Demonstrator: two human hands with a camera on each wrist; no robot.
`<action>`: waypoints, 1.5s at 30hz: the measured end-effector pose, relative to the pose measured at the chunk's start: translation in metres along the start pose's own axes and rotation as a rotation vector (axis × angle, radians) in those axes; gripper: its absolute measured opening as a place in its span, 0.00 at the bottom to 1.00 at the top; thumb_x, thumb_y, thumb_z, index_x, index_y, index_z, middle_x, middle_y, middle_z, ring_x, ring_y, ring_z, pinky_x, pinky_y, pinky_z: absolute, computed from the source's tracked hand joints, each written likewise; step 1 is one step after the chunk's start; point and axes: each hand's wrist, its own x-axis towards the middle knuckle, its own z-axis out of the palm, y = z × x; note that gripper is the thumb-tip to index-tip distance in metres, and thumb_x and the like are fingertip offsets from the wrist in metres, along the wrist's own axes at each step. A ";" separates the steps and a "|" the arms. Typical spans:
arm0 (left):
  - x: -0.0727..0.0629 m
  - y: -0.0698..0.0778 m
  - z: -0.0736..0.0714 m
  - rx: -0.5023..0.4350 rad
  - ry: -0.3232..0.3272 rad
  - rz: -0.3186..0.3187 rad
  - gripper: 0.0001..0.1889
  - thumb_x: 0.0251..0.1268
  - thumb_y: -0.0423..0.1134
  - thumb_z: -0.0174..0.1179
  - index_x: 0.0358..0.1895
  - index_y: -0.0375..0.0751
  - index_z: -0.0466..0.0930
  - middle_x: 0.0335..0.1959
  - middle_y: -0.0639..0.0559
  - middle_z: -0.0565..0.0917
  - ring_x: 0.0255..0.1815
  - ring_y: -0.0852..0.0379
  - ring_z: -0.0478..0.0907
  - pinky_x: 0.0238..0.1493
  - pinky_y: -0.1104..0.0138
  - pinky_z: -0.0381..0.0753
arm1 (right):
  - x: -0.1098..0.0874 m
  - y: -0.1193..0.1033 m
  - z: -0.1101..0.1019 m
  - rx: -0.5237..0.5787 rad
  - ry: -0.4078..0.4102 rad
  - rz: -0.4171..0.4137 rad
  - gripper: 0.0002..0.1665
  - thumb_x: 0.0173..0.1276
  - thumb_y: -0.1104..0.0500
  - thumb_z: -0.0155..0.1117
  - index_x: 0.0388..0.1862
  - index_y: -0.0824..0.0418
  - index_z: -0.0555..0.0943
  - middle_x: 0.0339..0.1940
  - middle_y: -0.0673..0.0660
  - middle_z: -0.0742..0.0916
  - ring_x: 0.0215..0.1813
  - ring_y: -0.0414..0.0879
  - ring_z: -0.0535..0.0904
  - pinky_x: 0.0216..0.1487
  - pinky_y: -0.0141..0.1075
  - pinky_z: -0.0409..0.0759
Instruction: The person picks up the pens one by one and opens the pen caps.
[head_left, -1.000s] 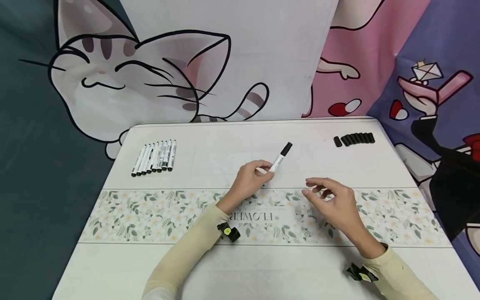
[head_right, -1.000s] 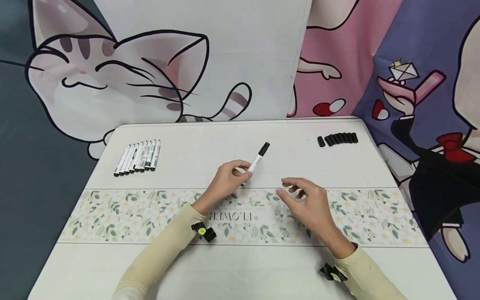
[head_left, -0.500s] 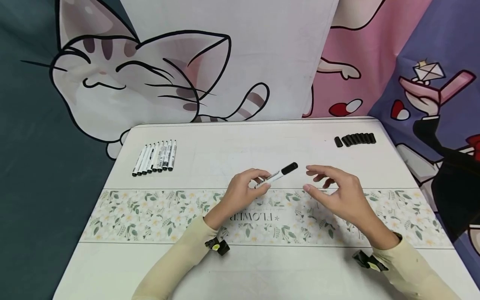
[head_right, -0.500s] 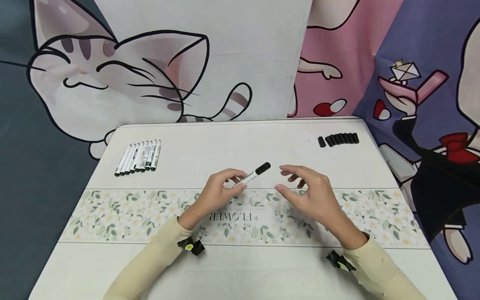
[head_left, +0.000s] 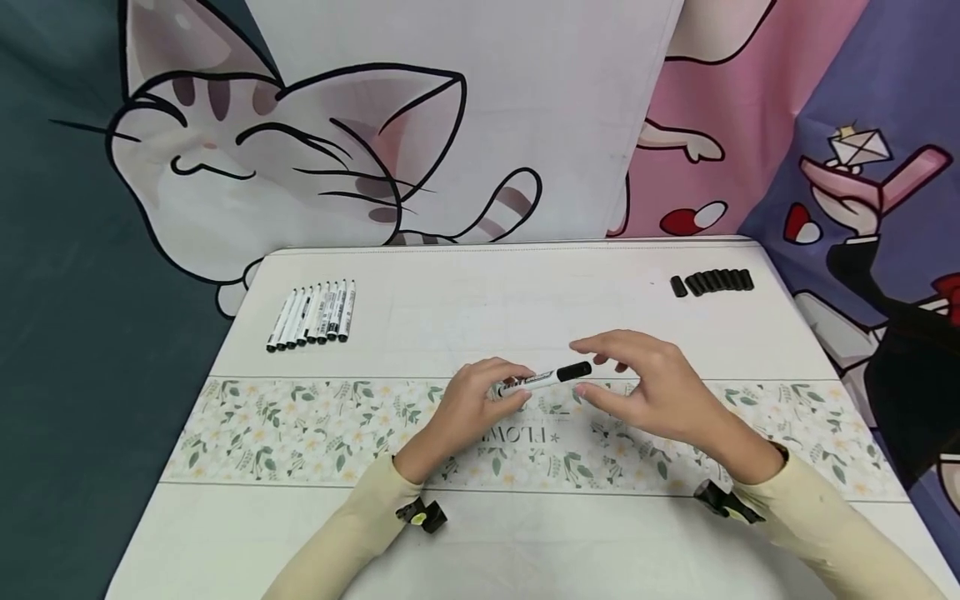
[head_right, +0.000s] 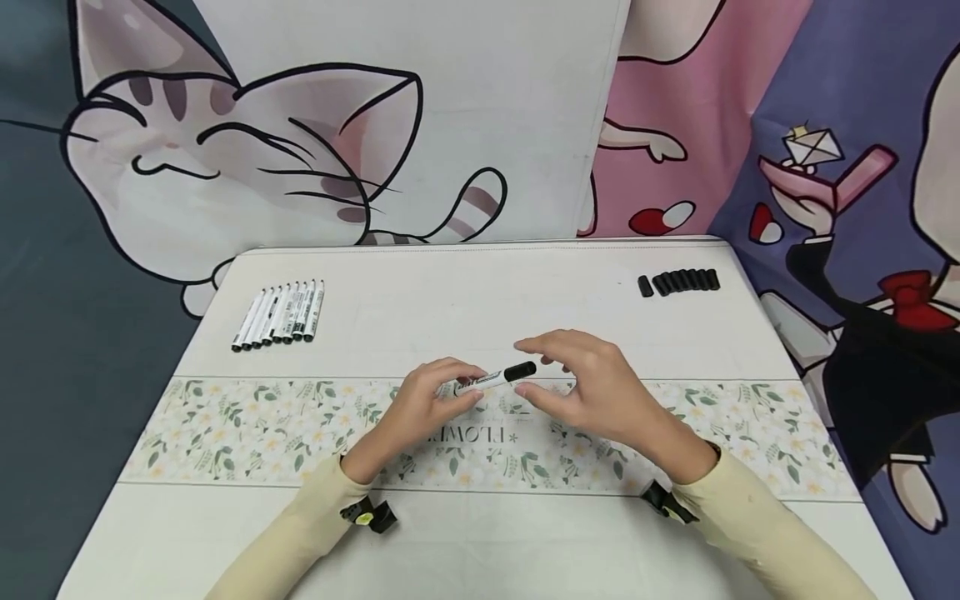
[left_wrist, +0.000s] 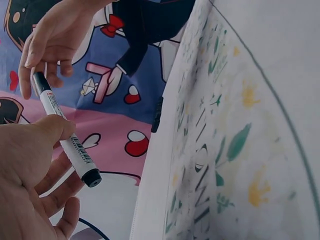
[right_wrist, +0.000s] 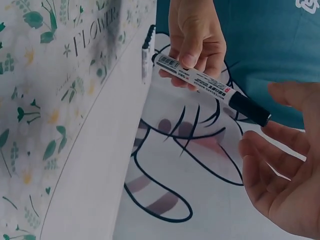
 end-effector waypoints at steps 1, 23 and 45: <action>-0.001 -0.001 0.000 0.001 0.002 0.005 0.12 0.69 0.41 0.68 0.53 0.50 0.88 0.49 0.58 0.88 0.52 0.62 0.83 0.55 0.58 0.80 | 0.001 -0.001 0.001 -0.001 -0.008 -0.014 0.29 0.57 0.56 0.81 0.59 0.51 0.85 0.53 0.47 0.88 0.46 0.40 0.84 0.40 0.39 0.84; -0.017 -0.003 0.000 0.014 -0.020 0.049 0.19 0.68 0.44 0.69 0.60 0.44 0.83 0.49 0.55 0.87 0.48 0.60 0.82 0.51 0.59 0.81 | 0.005 -0.004 0.022 -0.059 -0.018 -0.213 0.13 0.60 0.61 0.79 0.44 0.57 0.91 0.37 0.48 0.92 0.35 0.39 0.85 0.31 0.31 0.81; -0.020 -0.001 0.011 -0.034 0.164 0.247 0.13 0.61 0.39 0.74 0.48 0.41 0.88 0.39 0.52 0.89 0.32 0.56 0.83 0.31 0.63 0.83 | 0.017 -0.024 0.012 -0.043 -0.064 -0.214 0.12 0.61 0.59 0.78 0.43 0.61 0.90 0.36 0.51 0.92 0.32 0.37 0.87 0.28 0.29 0.81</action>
